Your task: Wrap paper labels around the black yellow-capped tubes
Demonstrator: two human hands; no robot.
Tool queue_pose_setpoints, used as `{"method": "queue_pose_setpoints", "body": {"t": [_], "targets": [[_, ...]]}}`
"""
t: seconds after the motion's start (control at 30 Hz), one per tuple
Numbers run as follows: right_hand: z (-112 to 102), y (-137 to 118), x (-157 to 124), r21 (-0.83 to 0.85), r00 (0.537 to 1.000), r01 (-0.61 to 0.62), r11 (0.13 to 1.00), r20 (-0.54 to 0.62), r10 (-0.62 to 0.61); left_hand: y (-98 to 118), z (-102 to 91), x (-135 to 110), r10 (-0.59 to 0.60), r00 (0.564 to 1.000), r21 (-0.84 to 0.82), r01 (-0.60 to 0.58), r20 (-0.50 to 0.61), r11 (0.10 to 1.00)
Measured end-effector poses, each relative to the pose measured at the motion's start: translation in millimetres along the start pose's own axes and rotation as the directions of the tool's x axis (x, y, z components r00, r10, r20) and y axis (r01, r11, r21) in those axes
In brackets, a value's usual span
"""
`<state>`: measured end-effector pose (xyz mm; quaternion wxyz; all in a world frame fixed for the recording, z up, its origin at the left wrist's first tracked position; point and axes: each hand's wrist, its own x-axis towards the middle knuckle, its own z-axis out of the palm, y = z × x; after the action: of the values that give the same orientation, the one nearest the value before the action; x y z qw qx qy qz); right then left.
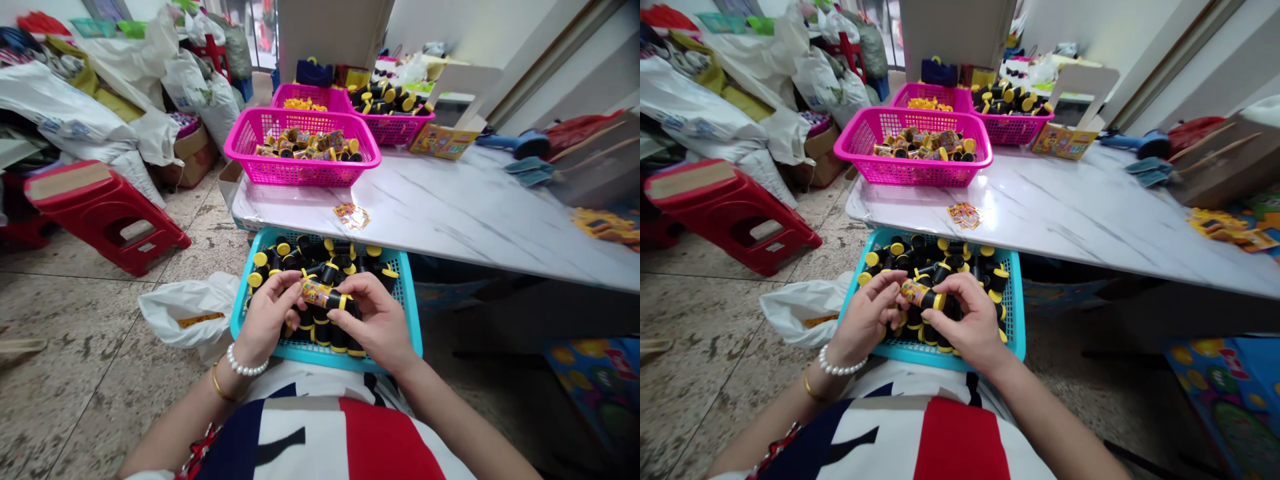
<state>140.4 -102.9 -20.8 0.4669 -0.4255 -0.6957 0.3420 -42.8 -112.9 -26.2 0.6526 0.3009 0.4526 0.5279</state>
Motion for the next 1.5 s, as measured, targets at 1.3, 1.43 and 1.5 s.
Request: {"method": "queue_pose_setpoints", "body": {"t": [1.3, 1.43, 1.5], "targets": [[-1.0, 8.6, -9.8, -0.085, 0.987, 0.143, 0.986, 0.088, -0.136, -3.1, 3.2, 6.1, -0.059, 0.964, 0.235, -0.004, 0.26, 0.972], [0.4, 8.3, -6.6, 0.181, 0.975, -0.217, 0.959, 0.098, 0.201, -3.9, 6.5, 6.9, 0.048, 0.97, 0.216, -0.101, 0.239, 0.971], [0.3, 7.6, -7.5, 0.236, 0.954, -0.296, 0.926, 0.128, 0.272, -5.4, 8.4, 5.3, 0.081, 0.969, 0.23, -0.136, 0.232, 0.964]]}}
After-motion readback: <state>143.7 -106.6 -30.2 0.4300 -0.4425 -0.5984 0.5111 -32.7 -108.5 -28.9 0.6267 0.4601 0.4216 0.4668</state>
